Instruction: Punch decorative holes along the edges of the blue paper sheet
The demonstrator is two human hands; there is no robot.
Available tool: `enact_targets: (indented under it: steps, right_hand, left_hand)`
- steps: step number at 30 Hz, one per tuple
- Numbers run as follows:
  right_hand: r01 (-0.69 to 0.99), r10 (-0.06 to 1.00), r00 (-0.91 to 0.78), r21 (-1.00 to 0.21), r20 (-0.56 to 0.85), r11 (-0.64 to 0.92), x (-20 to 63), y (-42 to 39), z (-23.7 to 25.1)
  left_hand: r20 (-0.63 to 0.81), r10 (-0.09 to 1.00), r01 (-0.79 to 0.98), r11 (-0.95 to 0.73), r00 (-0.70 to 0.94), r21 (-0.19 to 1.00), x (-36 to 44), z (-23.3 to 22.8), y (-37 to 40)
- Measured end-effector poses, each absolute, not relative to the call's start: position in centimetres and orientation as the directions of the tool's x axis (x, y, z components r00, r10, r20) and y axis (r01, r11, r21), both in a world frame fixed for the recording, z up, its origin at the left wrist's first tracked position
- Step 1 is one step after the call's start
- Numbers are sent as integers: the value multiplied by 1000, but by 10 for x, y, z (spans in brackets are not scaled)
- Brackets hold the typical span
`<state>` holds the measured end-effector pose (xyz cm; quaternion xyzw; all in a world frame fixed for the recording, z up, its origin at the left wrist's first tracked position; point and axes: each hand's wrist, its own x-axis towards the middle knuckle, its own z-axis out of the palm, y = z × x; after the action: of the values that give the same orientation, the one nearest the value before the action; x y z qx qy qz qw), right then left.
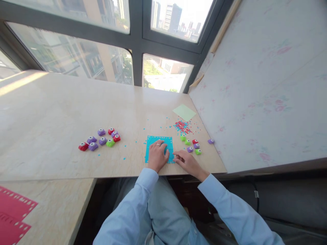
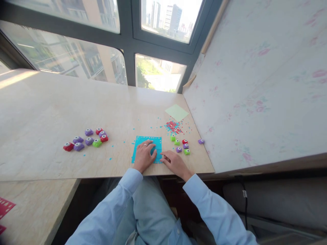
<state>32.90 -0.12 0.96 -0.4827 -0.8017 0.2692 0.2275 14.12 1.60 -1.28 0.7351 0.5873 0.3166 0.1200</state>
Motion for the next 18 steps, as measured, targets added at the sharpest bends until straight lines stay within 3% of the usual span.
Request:
enact_targets:
  steps: [8,18]
  right_hand:
    - [722,907,-345,-549,241,421,320,-5,-7]
    - [776,882,-375,-423,286,468,319,-7,-13]
  left_hand:
    - [338,933,786,-299,122,541,142,-16,16]
    - [251,966,611,-233,56,757,130,-10,30]
